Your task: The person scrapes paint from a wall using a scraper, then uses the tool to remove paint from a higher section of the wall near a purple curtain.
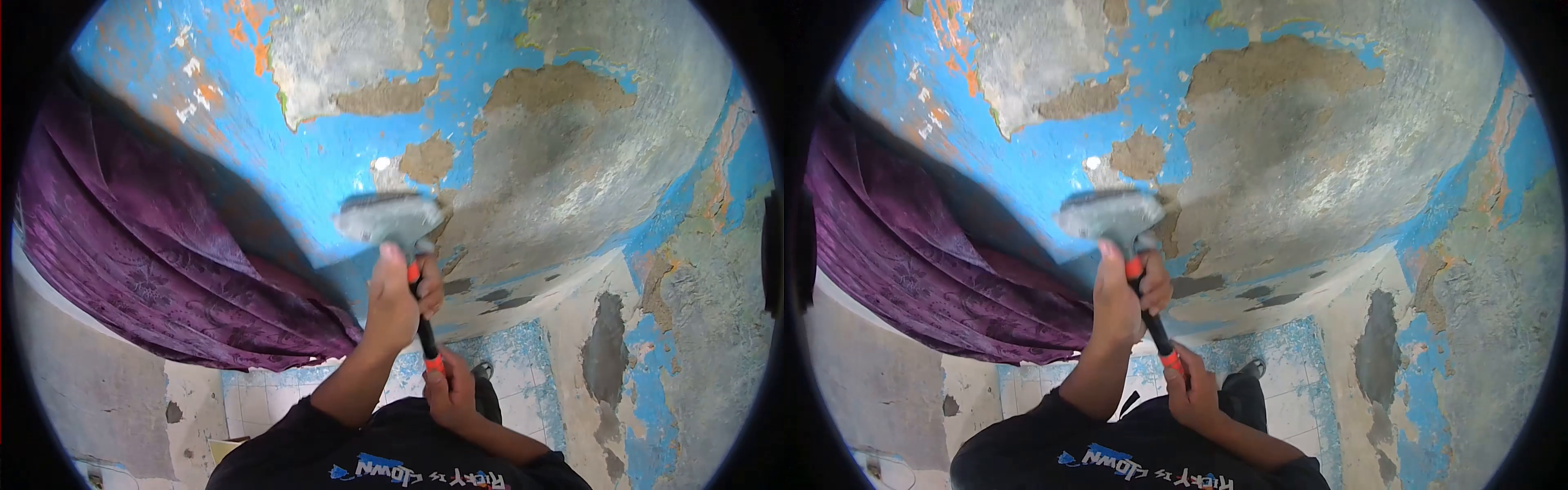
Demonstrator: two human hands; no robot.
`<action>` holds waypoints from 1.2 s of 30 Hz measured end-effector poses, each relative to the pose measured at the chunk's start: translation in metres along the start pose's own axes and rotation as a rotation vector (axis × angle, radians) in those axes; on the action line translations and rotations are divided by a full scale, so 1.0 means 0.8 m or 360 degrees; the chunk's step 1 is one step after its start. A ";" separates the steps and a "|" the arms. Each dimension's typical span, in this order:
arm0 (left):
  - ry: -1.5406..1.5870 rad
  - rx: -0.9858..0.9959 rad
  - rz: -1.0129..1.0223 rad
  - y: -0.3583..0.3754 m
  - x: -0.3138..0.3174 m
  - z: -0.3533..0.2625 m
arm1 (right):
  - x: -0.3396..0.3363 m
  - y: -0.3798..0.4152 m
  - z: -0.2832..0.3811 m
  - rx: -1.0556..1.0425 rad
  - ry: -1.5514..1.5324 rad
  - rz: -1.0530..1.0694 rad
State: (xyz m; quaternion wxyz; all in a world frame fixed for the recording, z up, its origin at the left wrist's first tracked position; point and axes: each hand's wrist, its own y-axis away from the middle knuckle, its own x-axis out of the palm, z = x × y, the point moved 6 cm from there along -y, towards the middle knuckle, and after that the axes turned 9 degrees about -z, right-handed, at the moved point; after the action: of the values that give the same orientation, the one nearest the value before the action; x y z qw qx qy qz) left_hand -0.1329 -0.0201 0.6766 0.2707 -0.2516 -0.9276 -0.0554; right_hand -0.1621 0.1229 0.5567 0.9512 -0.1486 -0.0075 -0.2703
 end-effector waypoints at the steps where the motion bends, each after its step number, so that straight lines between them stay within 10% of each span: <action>1: -0.0048 0.0040 0.0014 -0.006 0.012 -0.011 | 0.000 0.000 0.002 0.0007 -0.0011 -0.0015; 36: -0.0047 0.0155 -0.0026 0.004 0.015 -0.029 | 0.003 0.005 0.021 0.0191 -0.0059 0.0033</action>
State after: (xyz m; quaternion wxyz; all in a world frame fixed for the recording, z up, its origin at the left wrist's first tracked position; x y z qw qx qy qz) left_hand -0.1292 -0.0179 0.7023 0.2683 -0.2313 -0.9351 -0.0086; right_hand -0.1573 0.1297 0.5719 0.9609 -0.0964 -0.0399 -0.2567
